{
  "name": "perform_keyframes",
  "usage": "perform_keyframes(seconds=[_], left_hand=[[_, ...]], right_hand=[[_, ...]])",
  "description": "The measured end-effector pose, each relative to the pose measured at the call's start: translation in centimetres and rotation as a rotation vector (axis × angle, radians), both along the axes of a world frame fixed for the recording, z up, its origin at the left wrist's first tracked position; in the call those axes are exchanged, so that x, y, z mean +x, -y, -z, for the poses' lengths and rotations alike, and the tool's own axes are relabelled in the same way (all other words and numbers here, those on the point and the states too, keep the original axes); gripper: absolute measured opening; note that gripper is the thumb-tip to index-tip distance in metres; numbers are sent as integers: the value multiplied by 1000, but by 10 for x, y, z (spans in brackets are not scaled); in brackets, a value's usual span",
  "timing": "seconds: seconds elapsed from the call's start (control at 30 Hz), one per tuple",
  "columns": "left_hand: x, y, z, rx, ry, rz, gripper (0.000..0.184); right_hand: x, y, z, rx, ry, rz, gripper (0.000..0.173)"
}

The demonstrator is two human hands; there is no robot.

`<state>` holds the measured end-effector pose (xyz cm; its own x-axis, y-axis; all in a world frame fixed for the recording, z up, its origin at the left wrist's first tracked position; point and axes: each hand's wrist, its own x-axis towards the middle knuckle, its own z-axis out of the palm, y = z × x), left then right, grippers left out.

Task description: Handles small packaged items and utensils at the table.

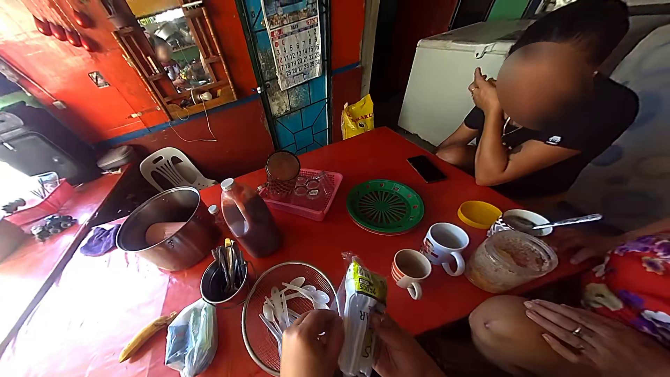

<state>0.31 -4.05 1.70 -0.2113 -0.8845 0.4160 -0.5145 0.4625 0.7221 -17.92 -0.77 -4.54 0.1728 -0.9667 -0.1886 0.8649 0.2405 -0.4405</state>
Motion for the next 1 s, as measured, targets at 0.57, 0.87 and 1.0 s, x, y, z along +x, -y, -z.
perform_keyframes(seconds=[0.57, 0.87, 1.0], left_hand=[[8, -3, 1, 415, -129, 141, 33], [7, -2, -1, 510, -40, 95, 26], [6, 1, 4, 587, -76, 62, 24]], right_hand=[[2, -2, 7, -76, 154, -19, 65], [8, -5, 1, -101, 22, -40, 81], [14, -6, -16, 150, -539, 53, 94]])
